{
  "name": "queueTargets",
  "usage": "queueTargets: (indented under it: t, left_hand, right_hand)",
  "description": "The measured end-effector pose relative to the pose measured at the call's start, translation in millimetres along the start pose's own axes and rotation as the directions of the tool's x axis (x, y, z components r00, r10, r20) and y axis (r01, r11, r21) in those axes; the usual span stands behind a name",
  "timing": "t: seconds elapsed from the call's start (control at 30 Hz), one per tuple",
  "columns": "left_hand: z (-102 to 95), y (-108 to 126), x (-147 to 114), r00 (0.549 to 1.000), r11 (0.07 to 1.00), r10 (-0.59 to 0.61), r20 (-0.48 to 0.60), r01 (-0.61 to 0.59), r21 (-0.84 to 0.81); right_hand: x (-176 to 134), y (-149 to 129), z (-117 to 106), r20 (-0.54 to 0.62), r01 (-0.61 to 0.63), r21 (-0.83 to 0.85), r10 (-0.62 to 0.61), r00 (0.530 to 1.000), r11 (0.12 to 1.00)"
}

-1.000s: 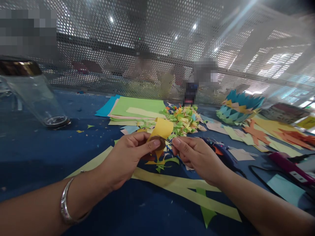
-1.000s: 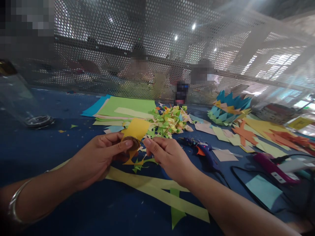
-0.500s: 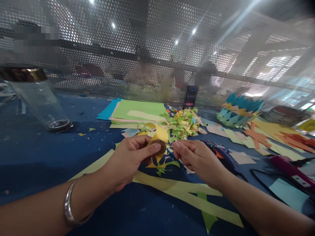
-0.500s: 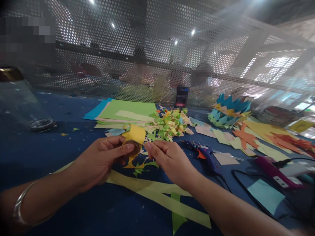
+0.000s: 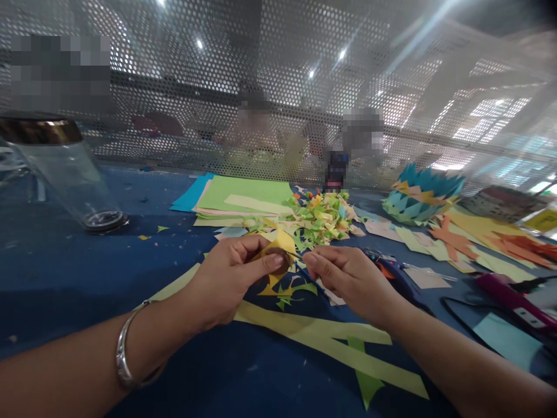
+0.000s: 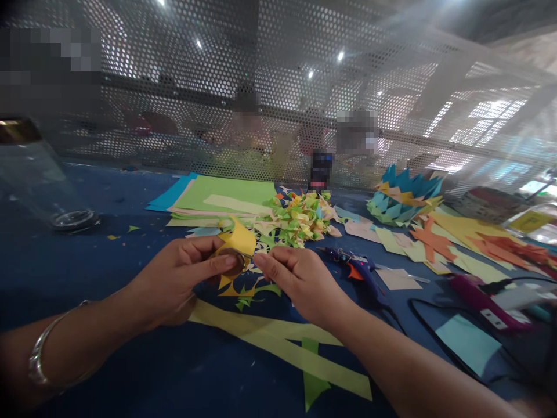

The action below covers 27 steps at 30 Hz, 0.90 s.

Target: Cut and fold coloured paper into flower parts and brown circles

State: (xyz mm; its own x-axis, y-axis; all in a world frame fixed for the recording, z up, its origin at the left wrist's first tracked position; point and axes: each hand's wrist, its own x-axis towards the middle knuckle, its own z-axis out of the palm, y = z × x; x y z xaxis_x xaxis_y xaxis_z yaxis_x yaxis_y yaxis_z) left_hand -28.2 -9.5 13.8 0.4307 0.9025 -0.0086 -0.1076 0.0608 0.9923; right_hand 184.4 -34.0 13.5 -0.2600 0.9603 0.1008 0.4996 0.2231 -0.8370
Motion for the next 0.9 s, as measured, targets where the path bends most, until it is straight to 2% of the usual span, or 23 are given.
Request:
queueTargets:
  t: [0.37, 0.9]
  left_hand:
    - [2.2, 3.5, 1.1, 0.998, 0.997, -0.031, 0.057, 0.035, -0.063]
    - [-2.3, 3.0, 0.9, 0.994, 0.999, -0.035, 0.105, 0.031, 0.039]
  right_hand:
    - [-0.1, 1.5, 1.2, 0.014, -0.019, 0.098, 0.018, 1.0, 0.995]
    - [1.1, 4.7, -2.8, 0.022, 0.056, -0.027, -0.055, 0.998, 0.998]
